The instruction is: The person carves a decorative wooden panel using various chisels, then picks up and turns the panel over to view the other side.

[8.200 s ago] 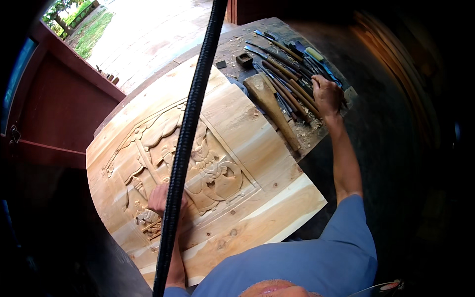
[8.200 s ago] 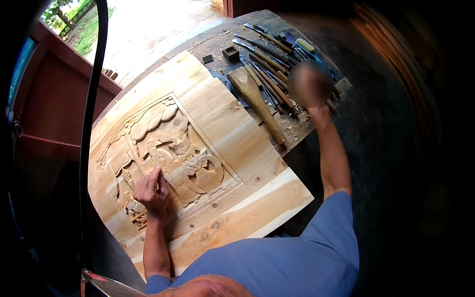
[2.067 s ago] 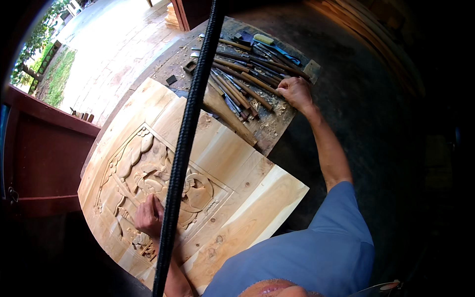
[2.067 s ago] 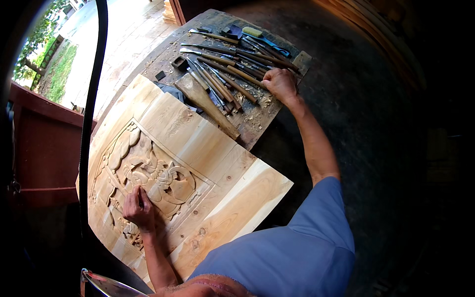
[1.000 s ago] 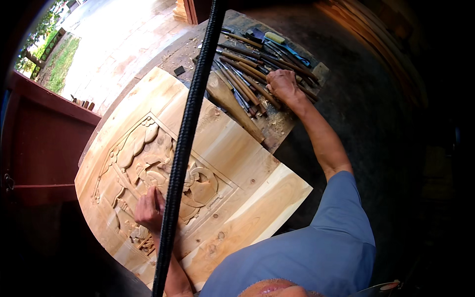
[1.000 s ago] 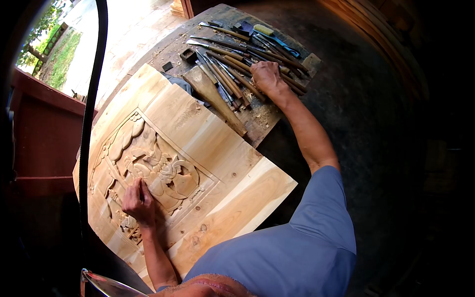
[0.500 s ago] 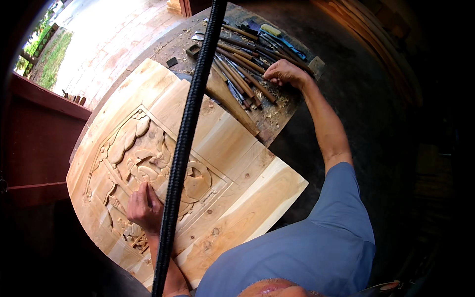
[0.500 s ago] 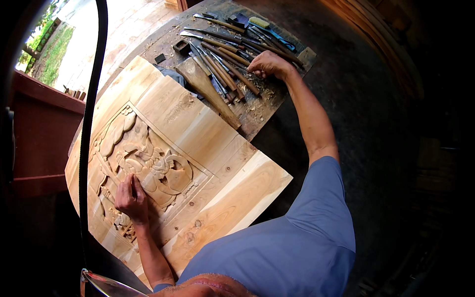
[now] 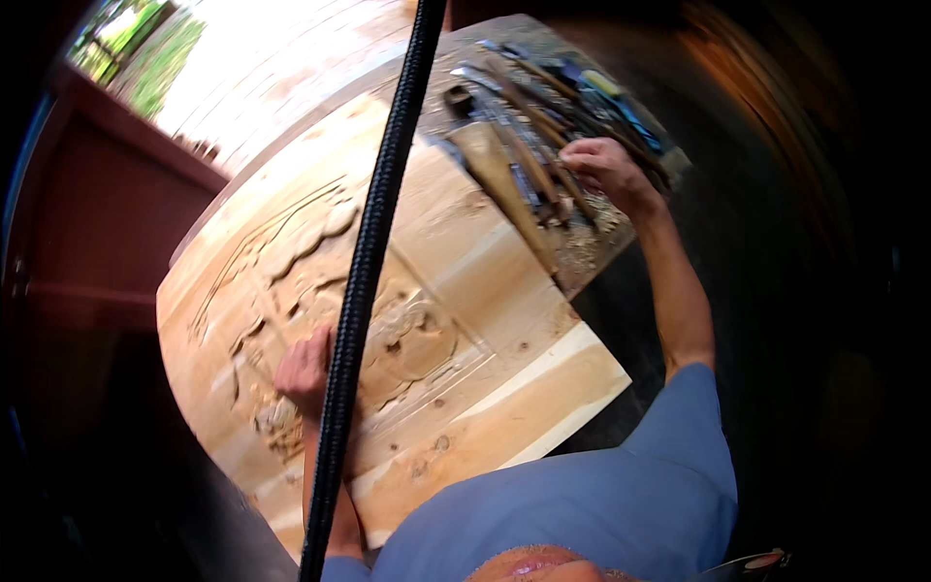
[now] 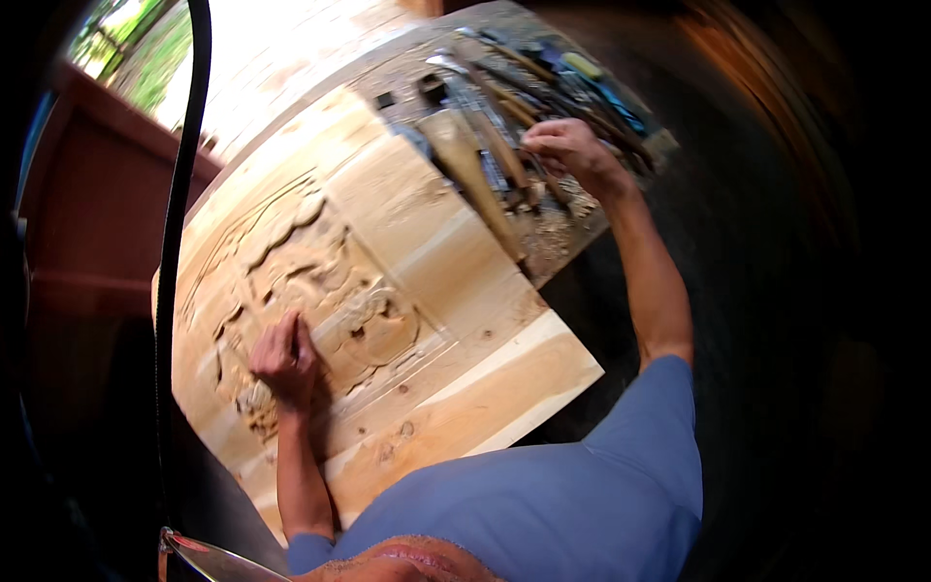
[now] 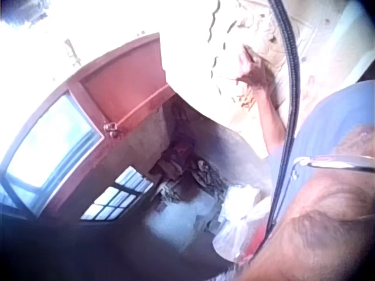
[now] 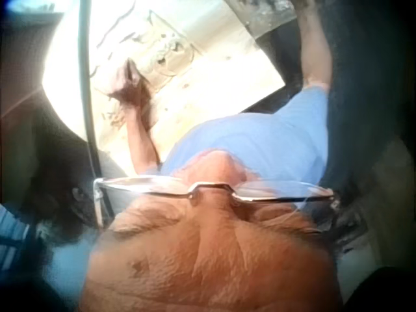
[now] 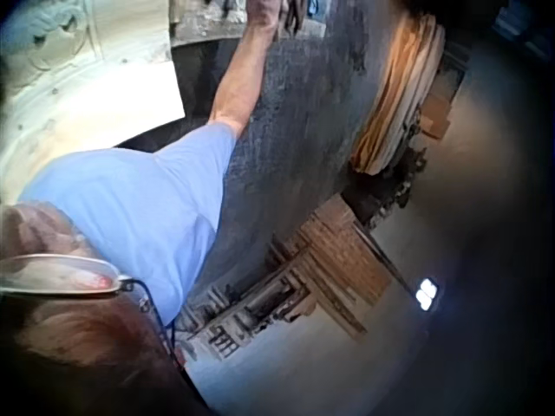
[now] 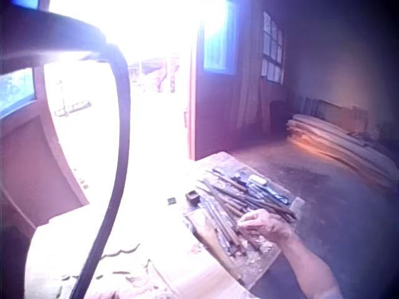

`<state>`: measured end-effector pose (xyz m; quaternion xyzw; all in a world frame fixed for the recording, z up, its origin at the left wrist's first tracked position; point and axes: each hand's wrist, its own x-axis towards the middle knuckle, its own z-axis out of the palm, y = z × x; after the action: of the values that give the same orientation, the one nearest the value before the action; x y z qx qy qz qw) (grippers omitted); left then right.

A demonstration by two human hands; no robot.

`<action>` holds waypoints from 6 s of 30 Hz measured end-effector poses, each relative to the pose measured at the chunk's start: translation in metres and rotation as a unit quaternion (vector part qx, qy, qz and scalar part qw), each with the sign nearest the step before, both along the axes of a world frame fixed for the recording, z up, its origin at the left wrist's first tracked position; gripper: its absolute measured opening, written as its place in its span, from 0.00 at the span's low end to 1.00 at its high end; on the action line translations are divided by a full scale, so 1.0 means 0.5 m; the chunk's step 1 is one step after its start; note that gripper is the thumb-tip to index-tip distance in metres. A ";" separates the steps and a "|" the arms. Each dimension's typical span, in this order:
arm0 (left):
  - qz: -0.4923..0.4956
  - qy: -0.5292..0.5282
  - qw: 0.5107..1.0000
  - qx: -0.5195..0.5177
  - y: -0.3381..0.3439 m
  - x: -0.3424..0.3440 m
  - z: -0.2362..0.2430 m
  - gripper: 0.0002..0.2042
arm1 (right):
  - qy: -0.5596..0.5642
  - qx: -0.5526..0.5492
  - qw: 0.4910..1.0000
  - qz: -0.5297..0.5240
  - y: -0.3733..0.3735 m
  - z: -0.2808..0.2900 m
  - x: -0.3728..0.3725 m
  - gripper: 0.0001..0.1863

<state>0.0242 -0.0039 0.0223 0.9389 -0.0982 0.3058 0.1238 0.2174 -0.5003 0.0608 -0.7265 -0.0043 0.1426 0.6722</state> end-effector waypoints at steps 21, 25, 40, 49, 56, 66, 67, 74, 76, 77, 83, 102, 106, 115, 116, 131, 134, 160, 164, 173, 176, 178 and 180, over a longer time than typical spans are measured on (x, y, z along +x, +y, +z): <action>-0.162 0.344 0.622 -0.684 -0.092 -0.143 0.062 0.09 | 0.081 -0.014 0.937 0.340 0.445 0.041 -0.359 0.05; -0.112 0.166 0.734 -0.649 -0.014 -0.085 0.074 0.09 | -0.242 -0.149 0.954 0.099 0.421 0.009 -0.309 0.05; -0.091 -0.037 0.811 -0.576 0.065 0.066 0.008 0.07 | -0.411 -0.374 0.806 -0.202 0.307 -0.116 -0.154 0.21; -0.091 0.012 0.847 -0.524 0.072 0.062 0.014 0.07 | -0.284 -0.414 0.831 -0.238 0.250 -0.135 -0.118 0.21; -0.092 0.009 0.870 -0.484 0.077 0.065 0.004 0.07 | -0.269 -0.296 0.889 -0.222 0.212 -0.189 -0.098 0.16; -0.087 0.012 0.885 -0.457 0.074 0.065 0.004 0.06 | -0.248 -0.304 0.895 -0.213 0.229 -0.171 -0.107 0.13; -0.086 0.012 0.888 -0.452 0.073 0.065 0.005 0.06 | -0.251 -0.306 0.894 -0.213 0.230 -0.171 -0.107 0.13; -0.100 -0.004 0.896 -0.433 0.072 0.064 0.003 0.07 | -0.252 -0.289 0.899 -0.213 0.224 -0.180 -0.105 0.13; -0.107 -0.021 0.908 -0.405 0.072 0.068 0.000 0.07 | -0.251 -0.282 0.901 -0.211 0.221 -0.181 -0.104 0.13; -0.107 -0.022 0.913 -0.392 0.072 0.067 0.001 0.07 | -0.242 -0.287 0.902 -0.212 0.221 -0.180 -0.106 0.13; -0.096 -0.019 0.929 -0.358 0.072 0.076 0.019 0.07 | -0.247 -0.275 0.907 -0.202 0.214 -0.187 -0.101 0.13; -0.007 -0.115 0.993 0.035 -0.089 0.088 0.087 0.06 | -0.357 -0.218 0.873 -0.251 0.256 -0.113 -0.140 0.16; -0.063 -0.096 0.990 0.081 -0.115 0.014 0.066 0.08 | -0.372 -0.120 0.920 0.011 0.351 0.049 -0.250 0.21; -0.144 -0.063 0.987 0.014 -0.131 -0.007 0.057 0.16 | -0.152 -0.036 0.960 0.234 0.375 0.120 -0.313 0.21; -0.134 -0.050 0.989 0.025 -0.121 -0.007 0.063 0.17 | -0.139 -0.052 0.956 0.251 0.387 0.145 -0.314 0.18; -0.155 0.050 0.982 -0.095 -0.100 0.010 0.011 0.07 | -0.313 -0.216 0.908 -0.177 0.155 0.050 0.259 0.14; -0.153 0.041 0.983 -0.090 -0.101 0.010 0.016 0.07 | -0.313 -0.257 0.897 -0.179 0.178 0.043 0.289 0.14; -0.118 -0.033 0.940 -0.320 0.018 0.037 0.084 0.18 | -0.568 -0.344 0.724 0.185 0.653 0.238 -0.097 0.19; -0.125 -0.031 0.931 -0.340 0.030 0.036 0.090 0.15 | -0.556 -0.275 0.758 0.200 0.749 0.227 -0.123 0.29; -0.114 -0.072 0.877 -0.460 0.061 0.070 0.058 0.04 | -0.543 -0.228 0.807 0.049 0.600 0.167 -0.096 0.22; -0.125 -0.070 0.870 -0.472 0.063 0.093 0.034 0.04 | -0.417 -0.438 0.785 -0.137 0.423 0.072 -0.063 0.15; -0.114 -0.061 0.891 -0.435 0.087 0.084 0.043 0.04 | -0.379 -0.472 0.775 -0.183 0.359 0.008 -0.065 0.15; -0.124 -0.043 0.913 -0.386 0.088 0.092 0.026 0.05 | -0.296 -0.549 0.752 -0.214 0.297 -0.030 -0.098 0.16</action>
<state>0.0703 0.0399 0.0351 0.7843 -0.0932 0.3426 0.5087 0.1684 -0.3518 0.0460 -0.9582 0.0314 -0.2498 0.1356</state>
